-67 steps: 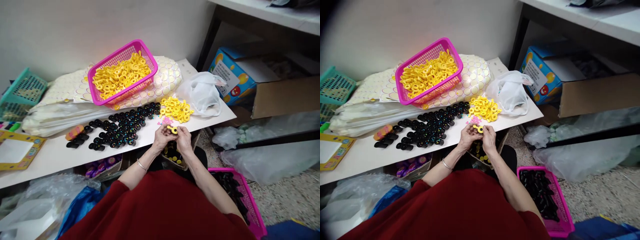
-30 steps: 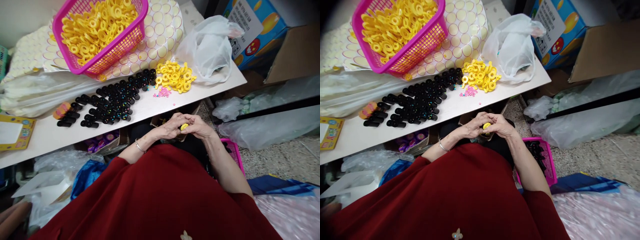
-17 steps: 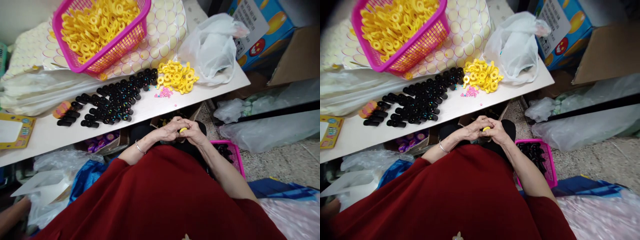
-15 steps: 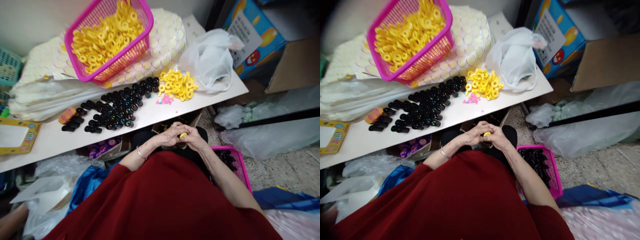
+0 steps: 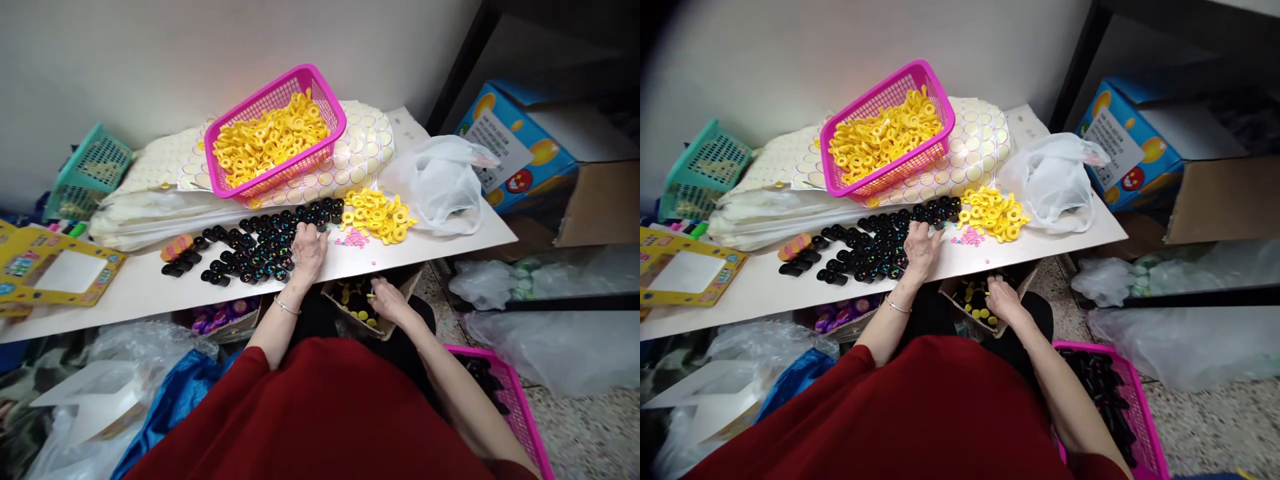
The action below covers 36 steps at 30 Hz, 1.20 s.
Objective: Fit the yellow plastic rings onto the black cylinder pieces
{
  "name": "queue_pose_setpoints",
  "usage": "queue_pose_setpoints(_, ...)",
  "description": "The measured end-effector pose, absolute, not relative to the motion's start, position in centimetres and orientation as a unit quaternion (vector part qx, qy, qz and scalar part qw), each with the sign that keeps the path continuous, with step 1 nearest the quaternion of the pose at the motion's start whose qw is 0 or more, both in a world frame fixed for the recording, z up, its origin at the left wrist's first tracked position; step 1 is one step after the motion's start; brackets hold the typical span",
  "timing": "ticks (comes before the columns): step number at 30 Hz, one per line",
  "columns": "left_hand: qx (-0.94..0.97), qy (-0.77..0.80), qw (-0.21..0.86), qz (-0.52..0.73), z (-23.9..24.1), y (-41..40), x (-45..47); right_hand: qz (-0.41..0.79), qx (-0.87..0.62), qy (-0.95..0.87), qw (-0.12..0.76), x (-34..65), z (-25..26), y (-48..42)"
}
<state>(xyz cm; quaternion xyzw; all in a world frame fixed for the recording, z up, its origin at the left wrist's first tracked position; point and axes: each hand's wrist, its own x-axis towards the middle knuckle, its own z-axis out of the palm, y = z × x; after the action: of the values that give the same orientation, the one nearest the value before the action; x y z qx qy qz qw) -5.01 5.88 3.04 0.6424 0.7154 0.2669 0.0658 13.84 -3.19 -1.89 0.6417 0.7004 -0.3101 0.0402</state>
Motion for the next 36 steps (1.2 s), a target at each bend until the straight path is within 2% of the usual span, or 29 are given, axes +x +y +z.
queue_pose_setpoints(3, 0.638, 0.743, 0.049, 0.198, 3.5, 6.9, -4.2, -0.337, 0.624, 0.705, -0.014, 15.0, -0.6, -3.5)
queue_pose_setpoints(6, 0.637, 0.751, 0.040, 0.168, 3.7, 7.5, -3.7, -0.375, 0.605, 0.686, -0.154, 16.1, 0.7, -3.6)
queue_pose_setpoints(8, 0.639, 0.752, 0.036, 0.154, 3.8, 7.8, -3.6, -0.342, 0.616, 0.663, -0.254, 16.3, 1.2, -3.3)
queue_pose_setpoints(10, 0.644, 0.750, 0.036, 0.146, 3.8, 7.9, -3.6, -0.281, 0.636, 0.651, -0.304, 16.0, 1.5, -2.5)
queue_pose_setpoints(12, 0.650, 0.744, 0.034, 0.148, 3.7, 8.0, -3.6, -0.228, 0.651, 0.658, -0.302, 15.4, 1.5, -1.6)
queue_pose_setpoints(17, 0.641, 0.748, 0.036, 0.171, 3.2, 8.5, -3.5, -0.128, 0.678, 0.702, -0.174, 13.6, 1.5, -0.1)
queue_pose_setpoints(20, 0.636, 0.748, 0.035, 0.185, 3.3, 8.5, -3.6, -0.100, 0.678, 0.713, -0.150, 13.3, 1.3, 0.0)
queue_pose_setpoints(25, 0.682, 0.666, 0.065, 0.295, 3.7, 6.2, -3.9, -0.123, 0.670, 0.708, -0.186, 14.0, 1.0, -0.5)
queue_pose_setpoints(31, 0.727, 0.520, 0.244, 0.376, 1.2, 3.5, -2.4, -0.135, 0.663, 0.701, -0.227, 14.3, 0.1, -0.4)
queue_pose_setpoints(36, 0.662, 0.498, 0.370, 0.420, -1.4, 3.6, -1.3, -0.140, 0.621, 0.653, -0.411, 14.2, 0.1, -0.2)
